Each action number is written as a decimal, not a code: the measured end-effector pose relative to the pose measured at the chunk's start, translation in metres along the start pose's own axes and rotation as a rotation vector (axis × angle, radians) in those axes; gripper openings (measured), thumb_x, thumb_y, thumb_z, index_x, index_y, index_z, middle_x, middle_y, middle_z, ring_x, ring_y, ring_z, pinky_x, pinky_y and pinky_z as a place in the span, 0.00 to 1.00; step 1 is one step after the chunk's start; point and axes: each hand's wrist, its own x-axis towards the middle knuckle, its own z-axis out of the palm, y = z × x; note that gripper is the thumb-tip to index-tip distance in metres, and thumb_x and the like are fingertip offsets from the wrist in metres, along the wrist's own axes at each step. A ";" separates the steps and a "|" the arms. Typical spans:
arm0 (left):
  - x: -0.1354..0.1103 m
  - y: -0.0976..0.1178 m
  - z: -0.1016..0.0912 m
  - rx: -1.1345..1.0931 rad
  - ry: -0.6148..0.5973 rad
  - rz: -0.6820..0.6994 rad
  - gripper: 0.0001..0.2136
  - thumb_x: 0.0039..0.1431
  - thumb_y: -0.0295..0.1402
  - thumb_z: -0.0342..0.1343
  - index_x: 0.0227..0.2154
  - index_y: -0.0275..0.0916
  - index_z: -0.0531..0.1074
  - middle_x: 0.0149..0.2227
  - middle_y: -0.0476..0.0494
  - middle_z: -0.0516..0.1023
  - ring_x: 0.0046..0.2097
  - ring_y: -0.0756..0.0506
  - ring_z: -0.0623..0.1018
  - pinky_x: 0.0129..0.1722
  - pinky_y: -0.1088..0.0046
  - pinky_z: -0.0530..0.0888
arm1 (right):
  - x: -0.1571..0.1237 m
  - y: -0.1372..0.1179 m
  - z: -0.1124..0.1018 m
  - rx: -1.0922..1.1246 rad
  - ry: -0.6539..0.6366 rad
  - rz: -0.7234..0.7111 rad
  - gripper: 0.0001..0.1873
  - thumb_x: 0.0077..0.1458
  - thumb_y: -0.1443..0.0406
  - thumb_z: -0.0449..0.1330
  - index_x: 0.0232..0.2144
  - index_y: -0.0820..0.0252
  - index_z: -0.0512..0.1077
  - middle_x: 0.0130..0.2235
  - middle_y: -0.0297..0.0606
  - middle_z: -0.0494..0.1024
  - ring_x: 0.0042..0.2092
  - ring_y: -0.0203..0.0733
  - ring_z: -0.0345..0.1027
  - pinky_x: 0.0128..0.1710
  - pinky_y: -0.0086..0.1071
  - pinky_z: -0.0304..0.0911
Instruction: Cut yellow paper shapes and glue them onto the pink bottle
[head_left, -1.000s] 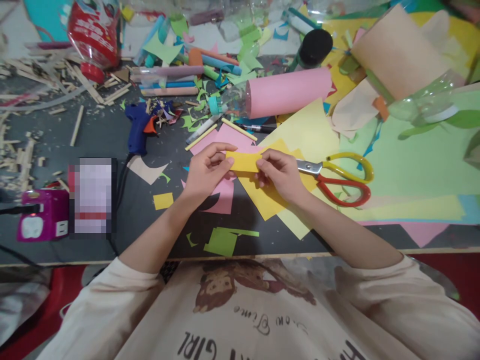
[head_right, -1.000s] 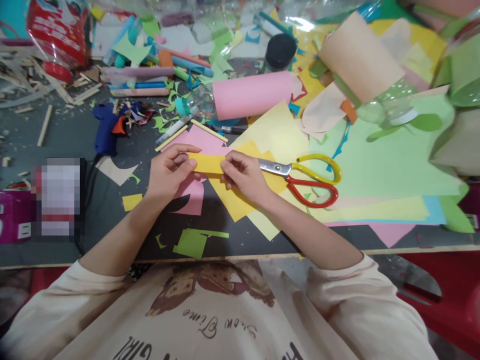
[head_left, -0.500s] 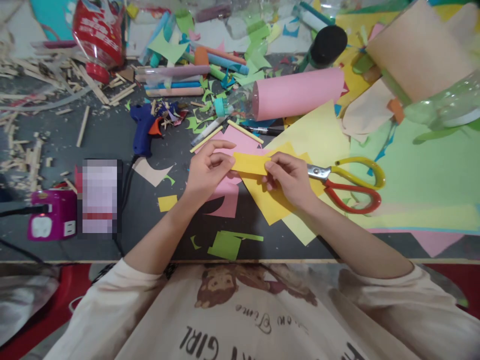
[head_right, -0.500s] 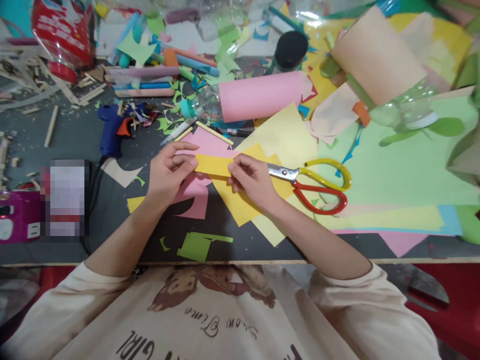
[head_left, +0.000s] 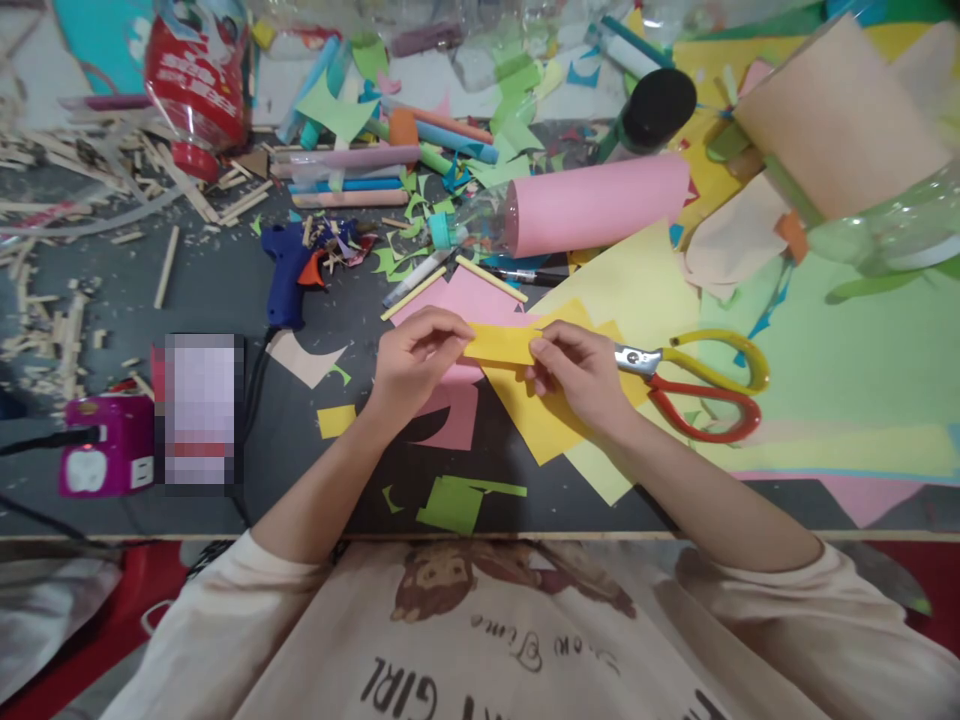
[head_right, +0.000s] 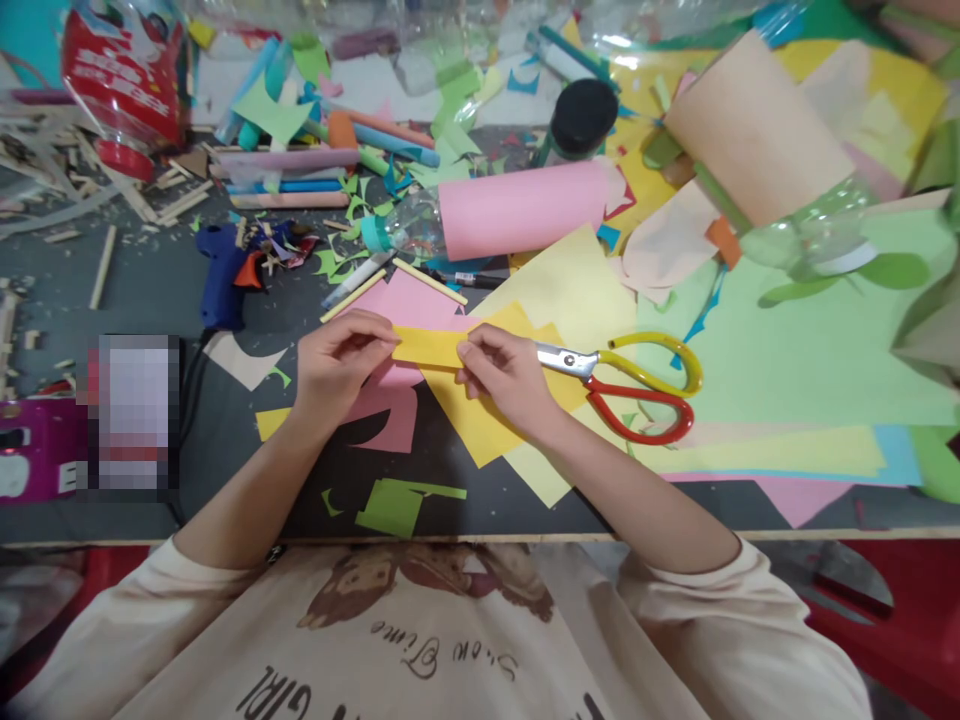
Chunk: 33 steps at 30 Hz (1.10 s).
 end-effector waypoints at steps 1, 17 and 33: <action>0.000 0.001 -0.001 0.005 -0.009 0.014 0.04 0.51 0.26 0.59 0.24 0.40 0.77 0.30 0.47 0.78 0.34 0.50 0.78 0.33 0.76 0.75 | 0.000 0.000 0.000 0.000 0.001 0.002 0.22 0.50 0.48 0.66 0.21 0.58 0.68 0.18 0.29 0.73 0.16 0.28 0.64 0.17 0.24 0.61; -0.009 -0.003 0.003 0.113 -0.019 0.103 0.09 0.54 0.27 0.62 0.38 0.42 0.82 0.38 0.46 0.80 0.33 0.53 0.79 0.32 0.80 0.77 | 0.011 0.004 -0.002 -0.019 0.079 -0.071 0.23 0.49 0.45 0.66 0.24 0.58 0.69 0.18 0.27 0.70 0.18 0.29 0.60 0.18 0.25 0.53; -0.018 0.014 0.006 0.649 -0.311 0.367 0.12 0.64 0.24 0.45 0.39 0.35 0.75 0.34 0.44 0.81 0.37 0.49 0.79 0.38 0.74 0.75 | 0.027 -0.013 -0.015 -0.857 -0.330 -0.213 0.12 0.61 0.65 0.50 0.25 0.58 0.63 0.25 0.34 0.68 0.29 0.37 0.59 0.33 0.31 0.53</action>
